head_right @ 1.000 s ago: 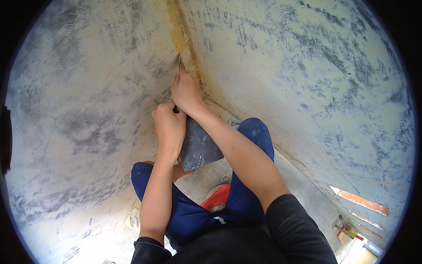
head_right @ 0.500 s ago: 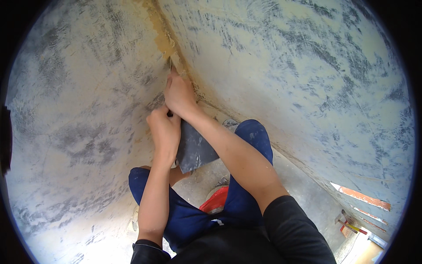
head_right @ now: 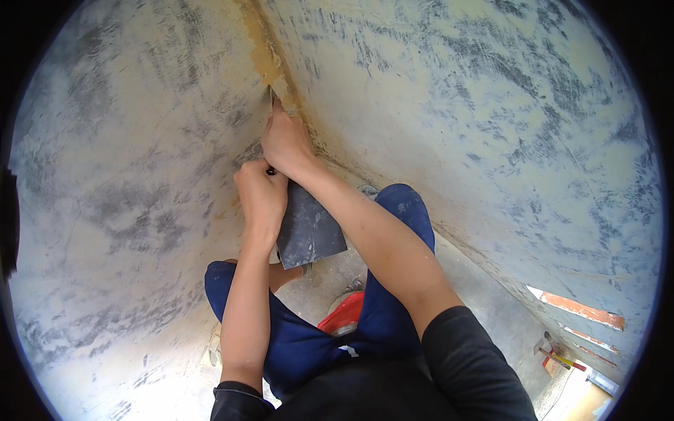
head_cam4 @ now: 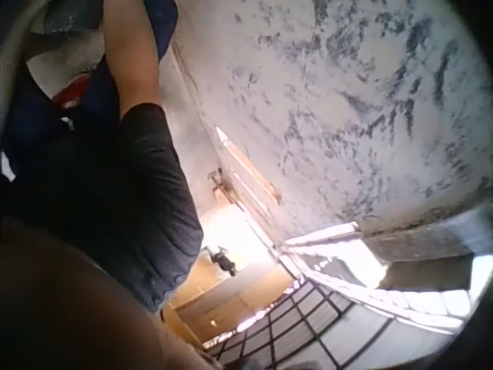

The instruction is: Applying joint compound or putty to a wall corner and smoothing it with a putty knife.

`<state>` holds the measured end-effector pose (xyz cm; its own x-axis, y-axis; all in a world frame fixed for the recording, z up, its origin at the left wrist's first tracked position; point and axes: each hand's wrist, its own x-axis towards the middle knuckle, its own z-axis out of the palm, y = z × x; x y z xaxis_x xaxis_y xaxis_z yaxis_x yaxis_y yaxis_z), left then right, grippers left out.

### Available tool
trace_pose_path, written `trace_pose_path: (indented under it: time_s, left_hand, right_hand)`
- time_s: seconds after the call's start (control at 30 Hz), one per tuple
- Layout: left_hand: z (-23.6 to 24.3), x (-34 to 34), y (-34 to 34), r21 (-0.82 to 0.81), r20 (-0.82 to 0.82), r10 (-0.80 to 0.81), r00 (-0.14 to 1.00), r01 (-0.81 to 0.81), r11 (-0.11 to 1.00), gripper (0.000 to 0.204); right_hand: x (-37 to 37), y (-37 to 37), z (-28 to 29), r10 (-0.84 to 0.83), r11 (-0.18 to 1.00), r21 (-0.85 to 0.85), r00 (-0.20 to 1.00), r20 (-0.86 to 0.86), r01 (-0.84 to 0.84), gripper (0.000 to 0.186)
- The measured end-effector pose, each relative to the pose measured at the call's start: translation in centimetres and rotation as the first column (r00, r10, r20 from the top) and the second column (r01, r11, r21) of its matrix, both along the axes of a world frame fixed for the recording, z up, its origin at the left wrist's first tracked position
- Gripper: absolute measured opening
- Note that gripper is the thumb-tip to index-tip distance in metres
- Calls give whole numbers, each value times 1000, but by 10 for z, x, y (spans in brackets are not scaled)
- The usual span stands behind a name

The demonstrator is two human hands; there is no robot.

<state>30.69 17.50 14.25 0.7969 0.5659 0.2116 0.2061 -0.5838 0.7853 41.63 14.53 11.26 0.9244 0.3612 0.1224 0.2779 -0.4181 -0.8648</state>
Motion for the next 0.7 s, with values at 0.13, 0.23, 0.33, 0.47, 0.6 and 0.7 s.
trace_pose_path:
  time_s: [0.13, 0.23, 0.33, 0.47, 0.6, 0.7]
  left_hand:
    - [-1, 19, 10, 59, 71, -19, 997, 15, 998, 14]
    - [0, 17, 8, 38, 65, -14, 998, 12, 999, 14]
    - [4, 12, 3, 39, 71, 4, 997, -7, 999, 15]
    - [2, -14, 0, 26, 41, 43, 998, -44, 999, 16]
    - [4, -19, 1, 7, 29, 55, 998, -55, 998, 16]
    - [5, -11, 1, 6, -13, 47, 999, -47, 999, 15]
  right_hand:
    - [23, 12, -2, -97, 995, 10, 994, 42, 96, 40]
    - [22, 14, -7, -122, 990, 74, 990, 66, 117, 36]
    - [18, 11, -5, -85, 994, 66, 995, 45, 82, 41]
    - [-12, 8, 5, -11, 998, 58, 991, -130, 19, 46]
    - [-18, 9, 5, 2, 999, -50, 999, -44, -5, 50]
    - [-11, 8, 5, 12, 1000, -27, 999, -36, -13, 50]
